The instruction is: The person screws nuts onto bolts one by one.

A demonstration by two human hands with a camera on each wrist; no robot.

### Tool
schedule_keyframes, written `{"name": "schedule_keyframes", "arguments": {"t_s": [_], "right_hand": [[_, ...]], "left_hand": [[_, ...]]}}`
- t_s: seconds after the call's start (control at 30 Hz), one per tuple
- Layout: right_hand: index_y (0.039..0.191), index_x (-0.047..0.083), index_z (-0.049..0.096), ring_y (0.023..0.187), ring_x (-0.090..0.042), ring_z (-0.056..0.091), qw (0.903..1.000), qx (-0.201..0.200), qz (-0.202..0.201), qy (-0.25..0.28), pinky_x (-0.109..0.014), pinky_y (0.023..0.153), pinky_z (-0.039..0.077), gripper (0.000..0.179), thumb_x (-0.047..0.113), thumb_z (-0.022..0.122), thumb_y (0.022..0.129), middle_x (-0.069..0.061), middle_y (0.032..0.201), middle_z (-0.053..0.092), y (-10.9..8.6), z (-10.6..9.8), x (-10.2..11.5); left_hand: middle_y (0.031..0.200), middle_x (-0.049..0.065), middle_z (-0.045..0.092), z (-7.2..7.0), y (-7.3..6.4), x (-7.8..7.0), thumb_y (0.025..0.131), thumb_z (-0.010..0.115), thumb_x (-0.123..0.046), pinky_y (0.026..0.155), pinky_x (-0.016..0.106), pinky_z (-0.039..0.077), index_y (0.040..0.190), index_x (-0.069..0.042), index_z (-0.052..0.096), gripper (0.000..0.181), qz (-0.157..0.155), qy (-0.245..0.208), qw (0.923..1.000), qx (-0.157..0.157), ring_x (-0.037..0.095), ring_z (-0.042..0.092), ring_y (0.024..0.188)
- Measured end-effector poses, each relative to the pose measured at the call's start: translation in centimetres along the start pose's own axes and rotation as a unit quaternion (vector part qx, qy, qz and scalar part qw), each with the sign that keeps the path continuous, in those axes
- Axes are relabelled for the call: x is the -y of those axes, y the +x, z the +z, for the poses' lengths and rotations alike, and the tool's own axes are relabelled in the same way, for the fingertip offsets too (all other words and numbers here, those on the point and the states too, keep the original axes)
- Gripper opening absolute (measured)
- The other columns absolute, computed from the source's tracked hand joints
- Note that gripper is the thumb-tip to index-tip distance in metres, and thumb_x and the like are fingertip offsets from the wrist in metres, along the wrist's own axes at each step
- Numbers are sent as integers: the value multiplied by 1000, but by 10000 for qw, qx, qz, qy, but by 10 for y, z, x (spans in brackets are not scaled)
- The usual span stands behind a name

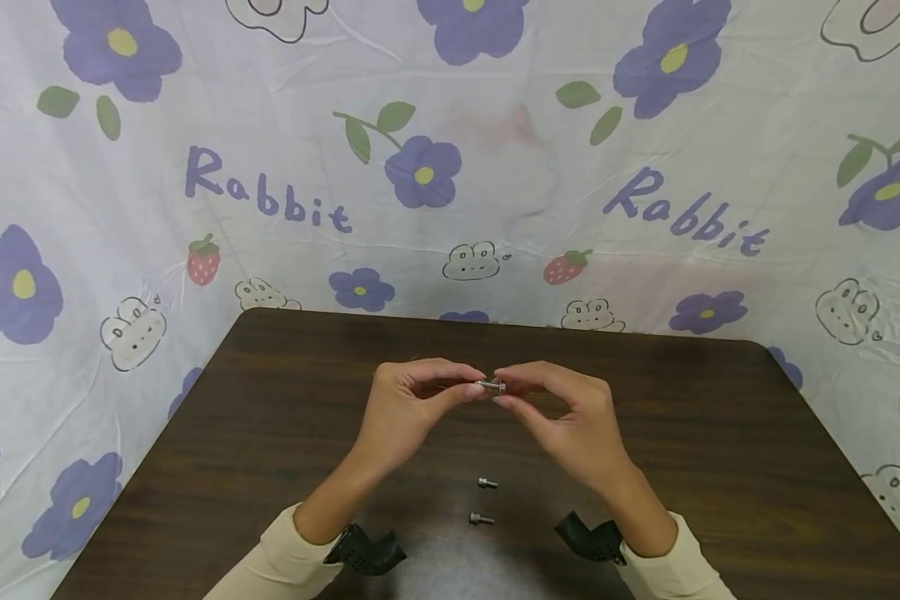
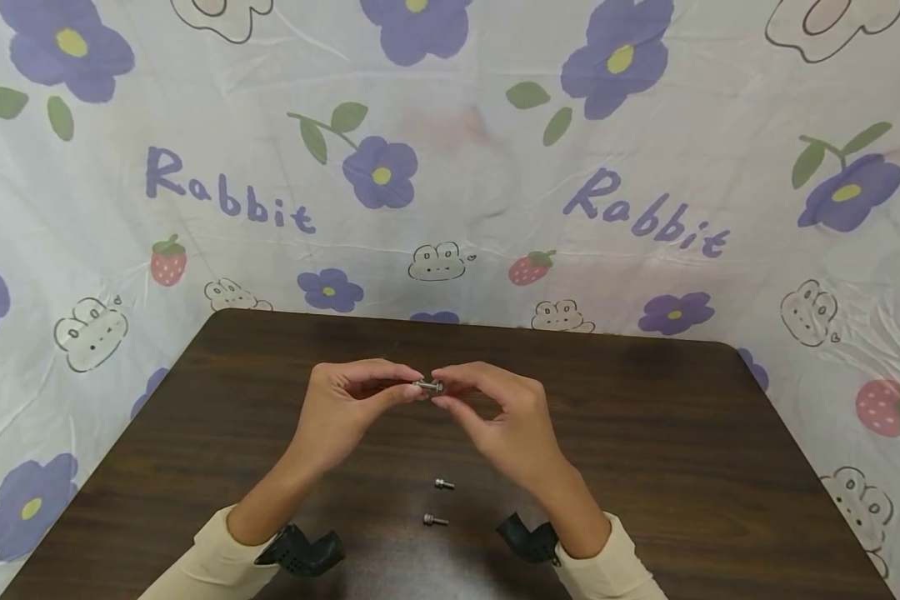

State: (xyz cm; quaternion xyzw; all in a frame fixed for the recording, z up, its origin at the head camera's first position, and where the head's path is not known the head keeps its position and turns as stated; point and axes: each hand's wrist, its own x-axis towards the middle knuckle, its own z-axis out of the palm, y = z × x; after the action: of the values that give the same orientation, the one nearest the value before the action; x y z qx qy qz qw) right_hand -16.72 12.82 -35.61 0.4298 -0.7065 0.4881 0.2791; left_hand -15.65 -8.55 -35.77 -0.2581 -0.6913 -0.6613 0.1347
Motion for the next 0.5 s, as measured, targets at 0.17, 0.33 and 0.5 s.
{"name": "schedule_keyframes", "arguments": {"t_s": [0.17,0.33,0.5], "right_hand": [[104,3,77,84,-19,73,9999,-45,-99,34,-22,77,58,39,-18,81,72,-7,97,76,0,0,0],[104,5,77,83,-17,74,10000,-16,-38,-51,-20,74,57,30,-11,81,78,-5,96,77,0,-1,1],[96,7,78,74,-13,71,9996,34,258,-121,-20,67,56,13,-2,77,87,-2,87,76,-3,0,0]], "left_hand": [[92,4,77,0,-1,0,87,80,-5,72,38,62,98,-5,80,11,28,-94,9999,39,22,74,80],[92,3,77,0,-2,-2,87,81,-6,71,38,62,98,-6,81,11,92,-35,10000,16,22,74,80],[92,3,77,2,-2,-2,86,80,-5,70,37,62,98,-3,80,12,123,-25,9999,86,21,73,80]]}}
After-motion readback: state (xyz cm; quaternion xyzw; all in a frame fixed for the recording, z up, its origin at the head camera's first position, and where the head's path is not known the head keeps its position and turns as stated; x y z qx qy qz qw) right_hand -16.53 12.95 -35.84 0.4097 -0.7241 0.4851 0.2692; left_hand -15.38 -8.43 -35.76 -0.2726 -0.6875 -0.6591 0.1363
